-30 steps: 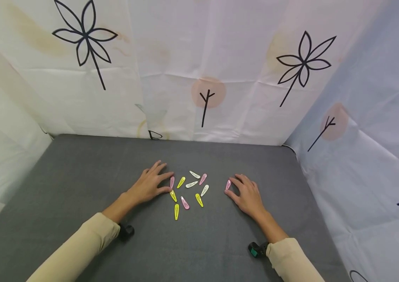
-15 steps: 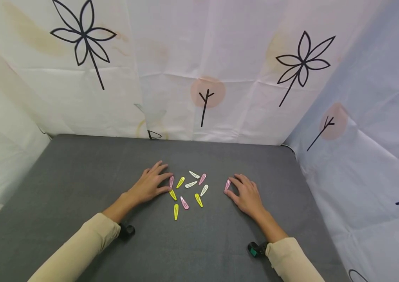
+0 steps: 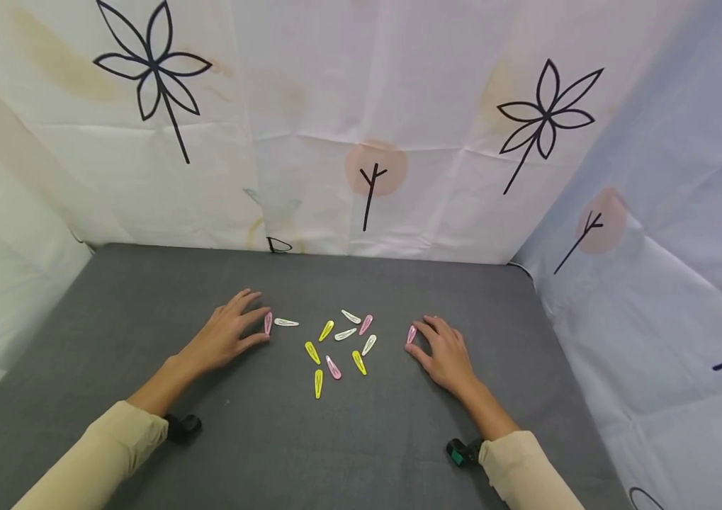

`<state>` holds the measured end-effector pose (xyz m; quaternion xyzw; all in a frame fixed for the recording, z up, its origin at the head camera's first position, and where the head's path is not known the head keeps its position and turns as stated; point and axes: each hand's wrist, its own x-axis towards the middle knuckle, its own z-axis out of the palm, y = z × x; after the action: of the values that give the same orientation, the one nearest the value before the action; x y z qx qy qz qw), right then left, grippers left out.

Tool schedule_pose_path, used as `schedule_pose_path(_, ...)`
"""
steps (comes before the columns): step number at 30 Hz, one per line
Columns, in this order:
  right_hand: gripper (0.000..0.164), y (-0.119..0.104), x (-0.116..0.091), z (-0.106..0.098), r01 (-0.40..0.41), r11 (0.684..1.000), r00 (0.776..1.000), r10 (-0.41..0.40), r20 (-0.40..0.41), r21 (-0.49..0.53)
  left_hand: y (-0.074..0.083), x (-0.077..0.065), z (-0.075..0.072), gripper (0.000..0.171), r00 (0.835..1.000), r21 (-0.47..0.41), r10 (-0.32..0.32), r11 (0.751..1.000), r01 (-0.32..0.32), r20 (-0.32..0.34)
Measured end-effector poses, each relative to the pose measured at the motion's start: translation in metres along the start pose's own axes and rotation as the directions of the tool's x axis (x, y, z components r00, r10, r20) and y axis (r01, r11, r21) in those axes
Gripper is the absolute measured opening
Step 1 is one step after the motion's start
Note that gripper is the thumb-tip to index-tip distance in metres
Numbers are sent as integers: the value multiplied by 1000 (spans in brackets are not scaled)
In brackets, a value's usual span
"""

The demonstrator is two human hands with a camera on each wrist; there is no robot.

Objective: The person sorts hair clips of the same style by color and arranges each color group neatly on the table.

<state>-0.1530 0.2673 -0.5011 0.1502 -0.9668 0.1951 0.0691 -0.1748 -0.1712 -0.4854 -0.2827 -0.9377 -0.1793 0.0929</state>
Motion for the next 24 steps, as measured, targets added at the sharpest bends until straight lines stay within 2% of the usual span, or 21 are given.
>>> schedule_pose_path(6,56,2,-1,2,2,1000,1000,-2,1,0,-22,-24,-12,56,1000,12,-11,1000,11,21)
schedule_pose_path(10,56,2,-1,2,2,1000,1000,-2,-4,7,-33,-34,-17,55,998,39,-27,999,25,51)
schedule_pose_path(15,56,2,0,2,2,1000,1000,-2,-4,4,-40,-41,-21,55,997,63,-29,998,25,66)
schedule_pose_path(24,57,1,0,1,6,1000,1000,-6,-5,0,-46,-50,-25,54,992,27,-72,997,70,104)
